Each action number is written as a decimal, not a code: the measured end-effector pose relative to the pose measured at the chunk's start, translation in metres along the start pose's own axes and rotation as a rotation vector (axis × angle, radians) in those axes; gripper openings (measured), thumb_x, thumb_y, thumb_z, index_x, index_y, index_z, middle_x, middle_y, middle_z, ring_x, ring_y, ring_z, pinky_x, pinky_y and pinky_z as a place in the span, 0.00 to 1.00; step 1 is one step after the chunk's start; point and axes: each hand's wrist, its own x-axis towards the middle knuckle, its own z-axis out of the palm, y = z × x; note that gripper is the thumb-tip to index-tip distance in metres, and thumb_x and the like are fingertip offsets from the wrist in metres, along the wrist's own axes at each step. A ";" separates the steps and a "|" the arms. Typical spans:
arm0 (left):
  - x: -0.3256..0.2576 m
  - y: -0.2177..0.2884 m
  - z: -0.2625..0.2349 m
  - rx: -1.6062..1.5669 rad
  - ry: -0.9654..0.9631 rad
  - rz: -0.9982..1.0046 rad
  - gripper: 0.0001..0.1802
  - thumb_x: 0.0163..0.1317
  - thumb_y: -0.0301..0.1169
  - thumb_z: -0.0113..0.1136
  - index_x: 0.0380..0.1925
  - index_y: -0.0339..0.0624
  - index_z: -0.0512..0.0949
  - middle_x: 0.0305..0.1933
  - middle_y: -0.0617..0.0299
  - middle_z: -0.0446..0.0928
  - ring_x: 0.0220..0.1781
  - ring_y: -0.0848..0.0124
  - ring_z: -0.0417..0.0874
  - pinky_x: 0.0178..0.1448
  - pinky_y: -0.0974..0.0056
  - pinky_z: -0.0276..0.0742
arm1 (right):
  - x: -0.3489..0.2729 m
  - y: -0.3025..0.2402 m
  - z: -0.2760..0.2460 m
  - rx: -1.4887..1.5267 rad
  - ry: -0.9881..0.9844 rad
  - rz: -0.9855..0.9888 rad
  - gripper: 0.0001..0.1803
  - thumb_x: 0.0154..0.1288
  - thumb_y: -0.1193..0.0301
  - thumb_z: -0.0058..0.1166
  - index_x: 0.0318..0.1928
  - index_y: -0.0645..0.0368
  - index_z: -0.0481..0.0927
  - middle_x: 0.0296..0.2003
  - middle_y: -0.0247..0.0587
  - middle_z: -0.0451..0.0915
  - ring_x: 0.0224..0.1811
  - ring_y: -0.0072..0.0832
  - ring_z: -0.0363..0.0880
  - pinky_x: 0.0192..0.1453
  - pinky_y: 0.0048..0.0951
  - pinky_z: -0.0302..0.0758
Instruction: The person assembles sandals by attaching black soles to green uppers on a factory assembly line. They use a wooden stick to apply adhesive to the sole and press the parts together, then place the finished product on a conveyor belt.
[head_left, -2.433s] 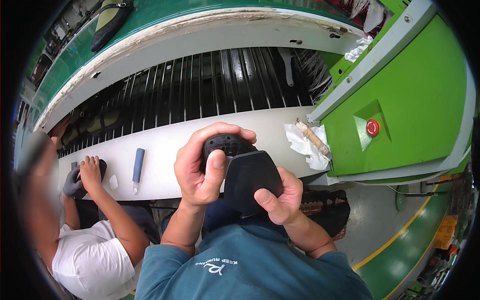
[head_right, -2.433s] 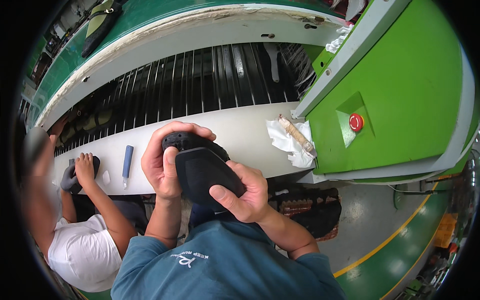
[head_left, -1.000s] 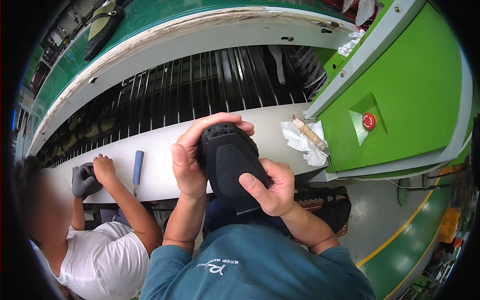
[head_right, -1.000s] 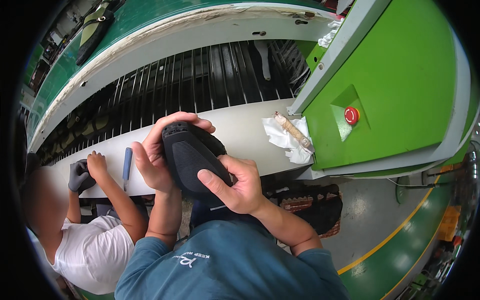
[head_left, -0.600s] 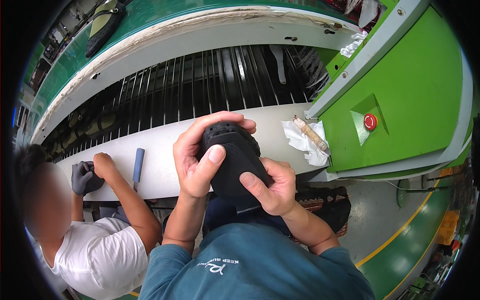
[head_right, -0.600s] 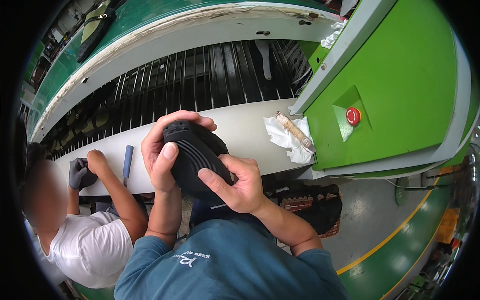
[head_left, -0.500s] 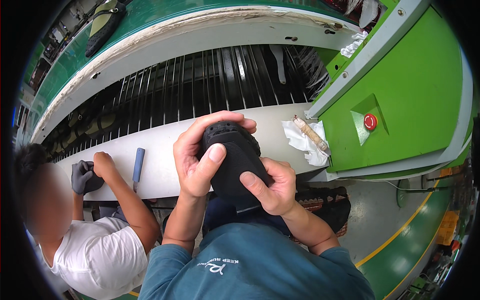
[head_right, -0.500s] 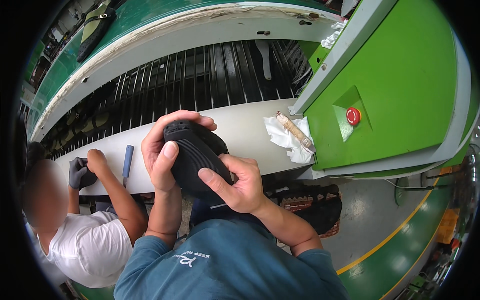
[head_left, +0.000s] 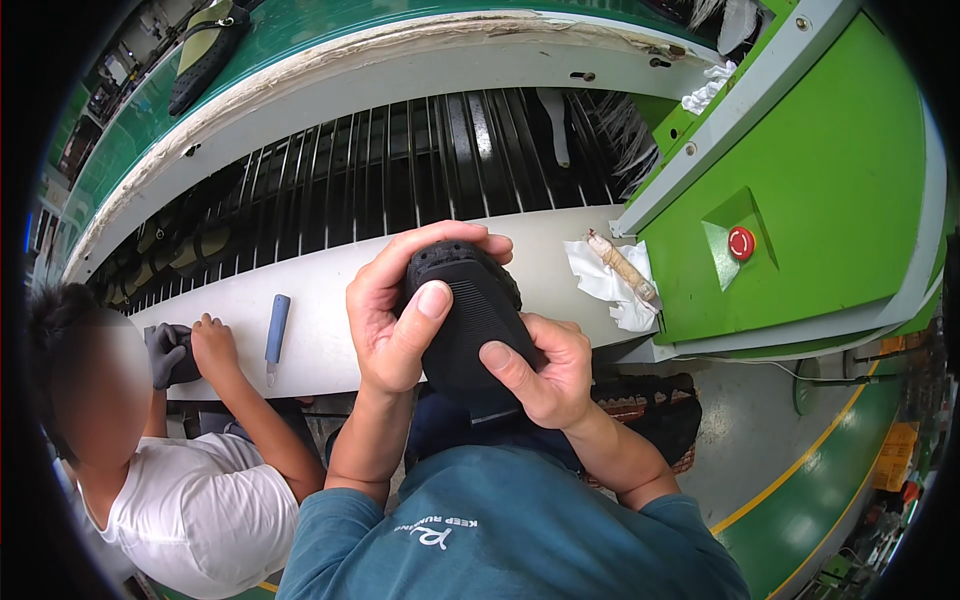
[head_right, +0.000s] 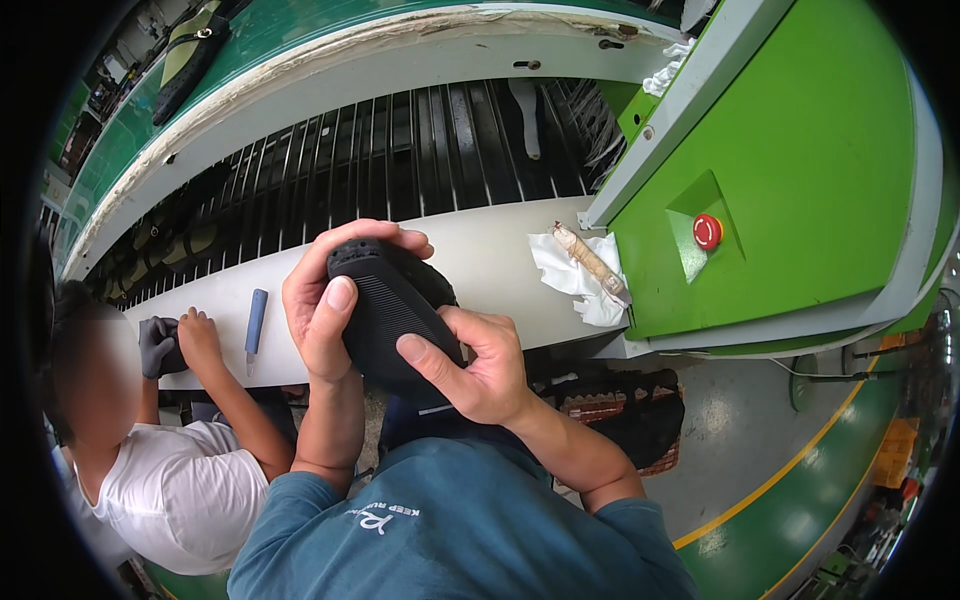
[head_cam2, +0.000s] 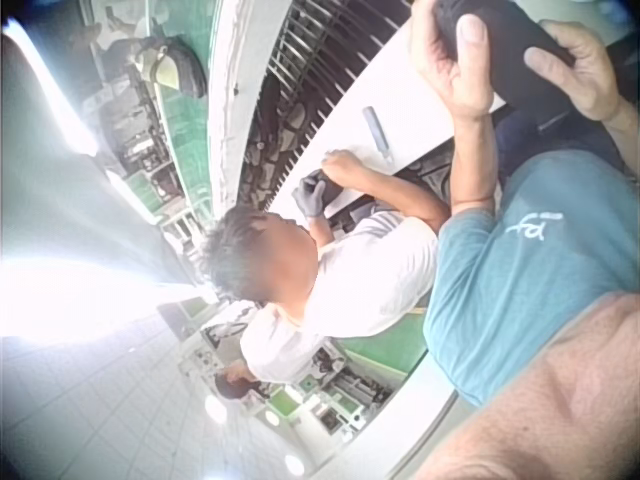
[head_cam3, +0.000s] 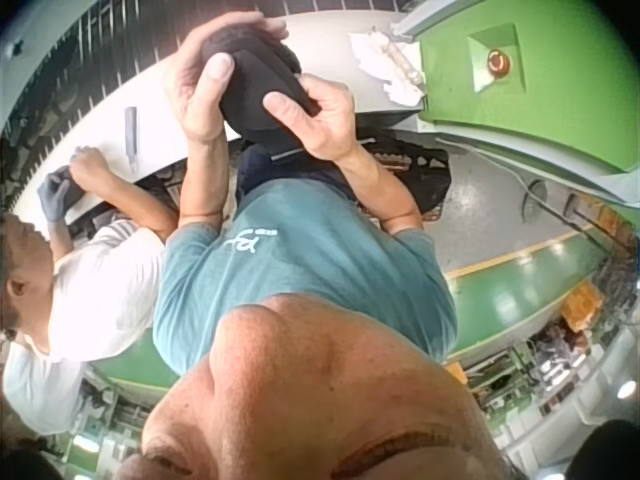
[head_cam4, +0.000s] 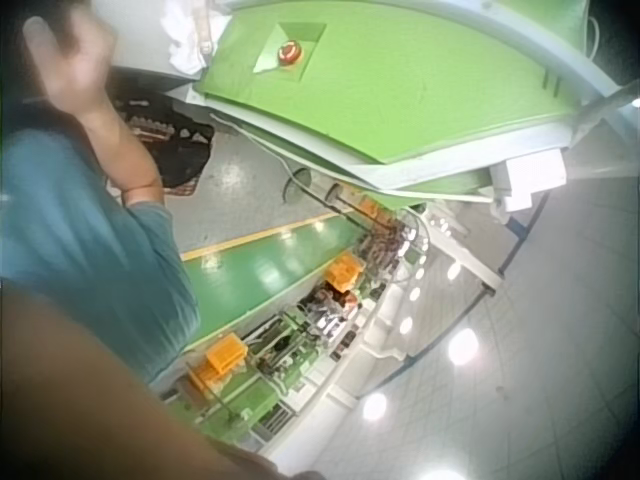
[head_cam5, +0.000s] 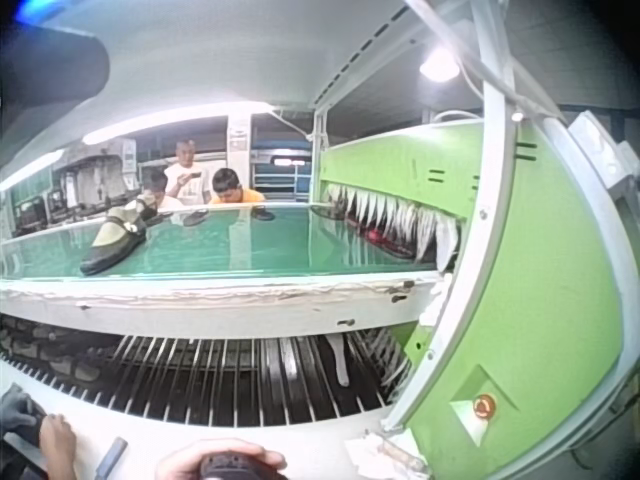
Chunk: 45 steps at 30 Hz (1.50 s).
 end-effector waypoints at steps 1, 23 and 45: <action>-0.001 0.002 0.001 0.022 0.006 -0.010 0.32 0.68 0.43 0.61 0.59 0.22 0.80 0.51 0.37 0.87 0.52 0.52 0.91 0.60 0.51 0.88 | 0.000 0.000 0.000 -0.001 -0.001 0.003 0.12 0.75 0.66 0.68 0.41 0.66 0.89 0.23 0.31 0.83 0.24 0.15 0.77 0.29 0.24 0.69; -0.002 0.005 0.000 0.056 0.006 -0.008 0.33 0.68 0.45 0.59 0.59 0.22 0.80 0.51 0.34 0.87 0.53 0.50 0.91 0.59 0.49 0.88 | 0.002 -0.001 -0.003 -0.025 -0.050 0.001 0.13 0.74 0.66 0.69 0.43 0.67 0.89 0.25 0.34 0.85 0.25 0.18 0.80 0.32 0.24 0.74; -0.004 0.002 -0.002 -0.015 0.021 0.010 0.29 0.66 0.42 0.65 0.57 0.25 0.83 0.51 0.40 0.89 0.53 0.56 0.92 0.61 0.53 0.87 | -0.002 0.004 -0.003 0.047 -0.066 0.026 0.14 0.75 0.65 0.70 0.43 0.66 0.88 0.26 0.32 0.85 0.27 0.15 0.79 0.31 0.22 0.73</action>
